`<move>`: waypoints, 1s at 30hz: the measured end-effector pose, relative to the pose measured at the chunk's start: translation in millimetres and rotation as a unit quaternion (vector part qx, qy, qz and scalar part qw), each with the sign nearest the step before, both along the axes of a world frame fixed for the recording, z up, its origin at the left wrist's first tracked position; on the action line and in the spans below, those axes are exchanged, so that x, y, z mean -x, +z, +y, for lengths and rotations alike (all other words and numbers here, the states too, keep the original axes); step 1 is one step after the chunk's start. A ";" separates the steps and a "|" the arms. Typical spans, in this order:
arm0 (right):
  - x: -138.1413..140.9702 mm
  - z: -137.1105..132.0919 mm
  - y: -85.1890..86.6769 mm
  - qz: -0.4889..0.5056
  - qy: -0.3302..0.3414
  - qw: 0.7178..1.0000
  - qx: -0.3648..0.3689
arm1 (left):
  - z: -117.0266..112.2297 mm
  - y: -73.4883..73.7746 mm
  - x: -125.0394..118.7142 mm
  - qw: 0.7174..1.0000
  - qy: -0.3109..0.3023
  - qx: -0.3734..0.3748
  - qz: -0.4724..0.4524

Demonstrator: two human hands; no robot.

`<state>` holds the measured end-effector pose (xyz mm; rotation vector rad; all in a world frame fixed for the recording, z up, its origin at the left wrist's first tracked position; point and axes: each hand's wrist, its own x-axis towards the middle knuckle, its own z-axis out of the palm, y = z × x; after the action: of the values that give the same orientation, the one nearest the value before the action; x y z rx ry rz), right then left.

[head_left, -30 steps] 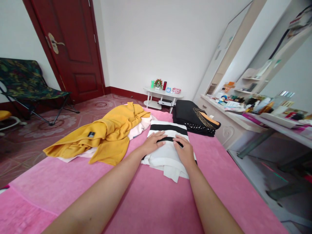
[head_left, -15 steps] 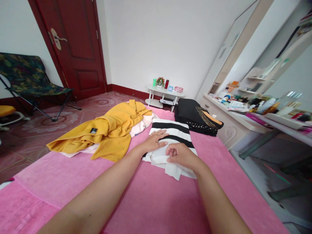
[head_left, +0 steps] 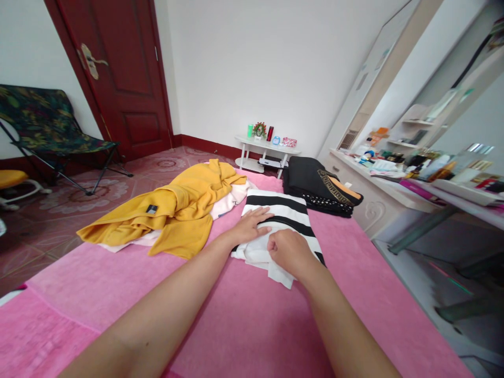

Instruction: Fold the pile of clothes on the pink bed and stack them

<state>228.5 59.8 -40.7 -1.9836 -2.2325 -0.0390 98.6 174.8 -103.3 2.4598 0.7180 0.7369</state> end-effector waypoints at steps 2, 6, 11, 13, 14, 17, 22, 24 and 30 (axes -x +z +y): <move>4.8 -0.8 -1.0 -0.035 -0.010 0.999 -0.005 | 0.3 -0.5 -0.1 1.000 0.001 -0.001 -0.001; 10.7 -1.3 -0.6 -0.062 -0.040 0.997 0.008 | 0.0 -0.1 -0.1 1.000 0.002 -0.002 -0.001; 13.6 -1.6 -4.0 -0.071 -0.046 0.996 0.000 | -0.9 0.8 -0.3 1.000 0.000 -0.006 -0.003; 13.6 -0.5 -8.0 -0.063 -0.046 0.997 -0.003 | -1.0 1.0 -0.4 1.000 0.002 -0.005 -0.001; 12.8 0.6 -10.3 -0.055 -0.051 0.997 -0.006 | -1.0 1.1 -0.4 1.000 0.004 -0.004 0.001; 5.6 7.0 -17.1 -0.009 -0.076 0.997 -0.031 | -0.8 0.9 -0.6 1.000 0.005 -0.002 0.004; -19.8 19.1 -17.8 0.206 -0.110 0.964 -0.129 | -0.4 1.1 -1.4 1.000 0.005 -0.006 0.003; -29.5 21.5 -12.4 0.355 -0.136 0.910 -0.167 | -0.6 1.4 -1.6 1.000 0.004 -0.007 0.003; -58.5 19.2 14.4 0.676 -0.123 0.642 -0.340 | -0.3 0.5 -1.0 1.000 0.006 -0.002 0.005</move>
<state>287.0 79.0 -26.3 -1.0801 -0.7369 0.3818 99.6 174.5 -102.8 2.4659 0.7374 0.7321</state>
